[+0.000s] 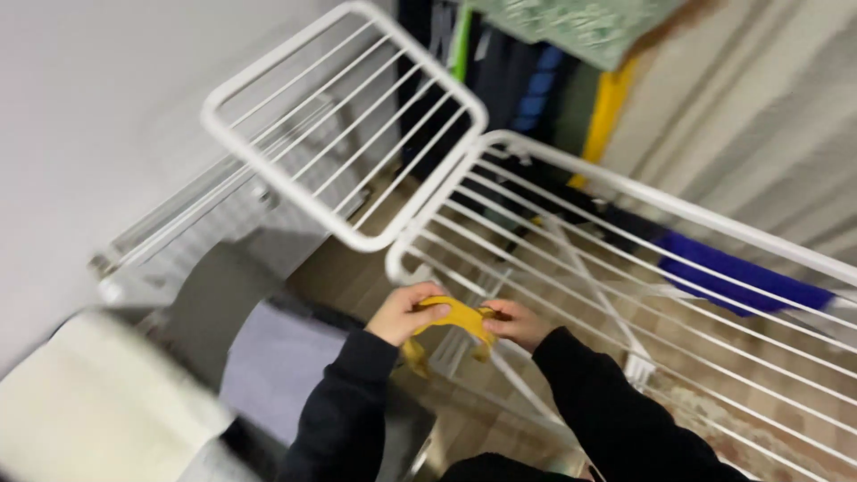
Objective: The person unfolds a white collapsible drying rack and hangs multiple clothing items on it, including socks, a blue shirt, a yellow cloth, a gray shirt, patterned socks, and a black garment. Each item is placed on the rack bars to dry.
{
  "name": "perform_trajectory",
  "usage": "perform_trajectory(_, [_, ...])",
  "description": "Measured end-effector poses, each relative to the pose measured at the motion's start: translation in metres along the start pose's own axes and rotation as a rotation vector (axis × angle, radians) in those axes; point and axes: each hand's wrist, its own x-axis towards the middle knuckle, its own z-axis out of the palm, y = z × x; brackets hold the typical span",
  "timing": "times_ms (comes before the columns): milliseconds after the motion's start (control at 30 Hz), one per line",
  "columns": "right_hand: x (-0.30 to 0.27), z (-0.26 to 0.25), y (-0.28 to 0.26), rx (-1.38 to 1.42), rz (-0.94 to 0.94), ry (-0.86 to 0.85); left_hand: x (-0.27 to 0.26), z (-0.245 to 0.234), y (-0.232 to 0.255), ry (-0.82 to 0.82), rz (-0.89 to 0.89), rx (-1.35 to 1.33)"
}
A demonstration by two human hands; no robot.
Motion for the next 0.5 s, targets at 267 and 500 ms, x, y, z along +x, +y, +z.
perform_trajectory(267, [-0.102, -0.202, -0.059, -0.152, 0.055, 0.206, 0.111, 0.069, -0.007, 0.003, 0.001, 0.048])
perform_trajectory(500, [-0.214, -0.264, -0.185, 0.004, -0.334, 0.802, 0.196, 0.183, -0.069, -0.437, -0.082, 0.74])
